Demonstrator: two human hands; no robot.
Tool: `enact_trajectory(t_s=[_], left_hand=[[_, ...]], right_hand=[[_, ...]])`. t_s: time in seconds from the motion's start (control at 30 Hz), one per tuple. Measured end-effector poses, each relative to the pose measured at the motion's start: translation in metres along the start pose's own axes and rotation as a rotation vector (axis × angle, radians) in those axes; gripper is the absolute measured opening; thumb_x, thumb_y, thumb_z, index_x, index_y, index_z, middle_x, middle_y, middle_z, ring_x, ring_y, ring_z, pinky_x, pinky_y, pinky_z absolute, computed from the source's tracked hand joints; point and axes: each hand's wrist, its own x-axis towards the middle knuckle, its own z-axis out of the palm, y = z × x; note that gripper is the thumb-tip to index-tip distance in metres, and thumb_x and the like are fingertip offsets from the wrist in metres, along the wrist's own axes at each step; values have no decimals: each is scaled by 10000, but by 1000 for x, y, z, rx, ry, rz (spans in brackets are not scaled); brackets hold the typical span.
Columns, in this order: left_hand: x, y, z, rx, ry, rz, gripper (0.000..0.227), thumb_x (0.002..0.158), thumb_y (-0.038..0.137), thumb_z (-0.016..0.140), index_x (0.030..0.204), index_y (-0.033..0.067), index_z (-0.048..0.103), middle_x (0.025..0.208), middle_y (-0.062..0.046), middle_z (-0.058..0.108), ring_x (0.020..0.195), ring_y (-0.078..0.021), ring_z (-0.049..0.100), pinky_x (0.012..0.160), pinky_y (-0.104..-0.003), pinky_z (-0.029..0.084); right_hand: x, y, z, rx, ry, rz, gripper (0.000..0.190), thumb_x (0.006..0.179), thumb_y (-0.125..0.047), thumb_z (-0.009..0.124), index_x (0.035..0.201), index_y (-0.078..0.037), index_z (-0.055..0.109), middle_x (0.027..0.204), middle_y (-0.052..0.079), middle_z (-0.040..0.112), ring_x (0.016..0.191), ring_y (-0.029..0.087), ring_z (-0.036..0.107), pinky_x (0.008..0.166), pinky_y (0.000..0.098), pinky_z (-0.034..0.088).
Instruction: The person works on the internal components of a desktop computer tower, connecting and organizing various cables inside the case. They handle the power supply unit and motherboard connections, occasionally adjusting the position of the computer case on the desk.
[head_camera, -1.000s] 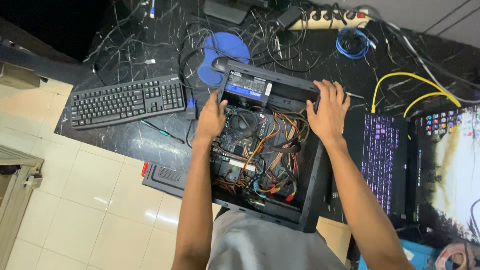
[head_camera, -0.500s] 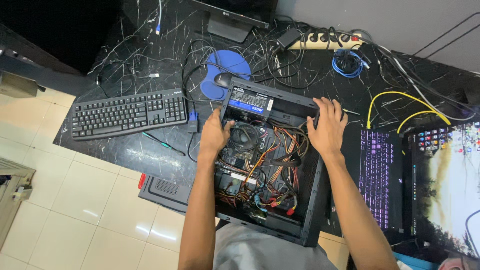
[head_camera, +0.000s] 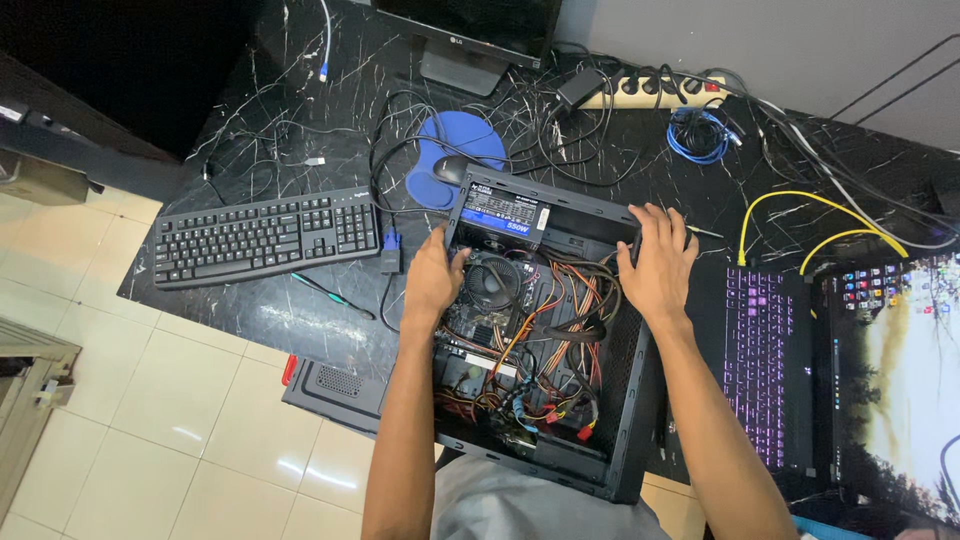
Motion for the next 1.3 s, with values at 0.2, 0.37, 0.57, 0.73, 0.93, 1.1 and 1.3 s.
enact_trajectory(t_s=[0.2, 0.37, 0.57, 0.73, 0.93, 1.1, 1.3], left_hand=[[-2, 4, -3, -7, -2, 6, 513, 985, 263, 633, 1421, 34, 487, 1282, -268, 649, 1148, -487, 654, 966, -594, 542], [5, -11, 8, -3, 10, 28, 507, 994, 289, 618, 1396, 9, 492, 1261, -288, 648, 1132, -498, 655, 955, -595, 544], [6, -7, 5, 25, 4, 16, 530, 980, 327, 626, 1404, 44, 482, 1284, -255, 648, 1147, -470, 656, 974, -584, 544], [8, -12, 9, 21, -14, 8, 514, 980, 322, 624, 1402, 64, 486, 1298, -230, 648, 1152, -457, 659, 988, -567, 544], [7, -8, 6, 9, -27, -16, 522, 982, 323, 618, 1414, 65, 481, 1322, -235, 637, 1170, -459, 651, 1004, -571, 538], [7, -17, 12, 9, -10, 2, 504, 993, 300, 605, 1382, -7, 511, 1257, -283, 652, 1162, -474, 652, 989, -561, 535], [-1, 1, -1, -2, 4, 31, 522, 982, 271, 630, 1386, -33, 503, 1251, -309, 647, 1161, -501, 642, 998, -583, 516]], right_hand=[[2, 1, 2, -10, 7, 7, 486, 1017, -218, 637, 1476, -181, 483, 1489, 130, 519, 1458, 357, 363, 1073, 684, 295], [0, 0, 0, -38, -35, 33, 522, 1012, -248, 624, 1503, -207, 453, 1511, 113, 502, 1486, 348, 344, 1100, 686, 301], [2, 4, 7, -88, -30, 38, 523, 1022, -296, 590, 1519, -239, 437, 1521, 86, 504, 1491, 322, 367, 1120, 661, 329], [1, 5, 8, -110, -27, 39, 530, 1017, -293, 592, 1520, -242, 434, 1516, 85, 508, 1486, 318, 375, 1116, 658, 340], [0, 4, 8, -121, -6, 30, 496, 1029, -307, 582, 1503, -230, 457, 1509, 80, 520, 1483, 302, 385, 1115, 640, 351], [0, 1, 5, -86, -12, 37, 517, 1014, -280, 611, 1505, -227, 458, 1512, 90, 514, 1487, 325, 367, 1106, 663, 330], [-1, 2, 5, -67, -5, 24, 507, 1017, -246, 629, 1496, -205, 469, 1505, 107, 512, 1480, 332, 362, 1099, 660, 312]])
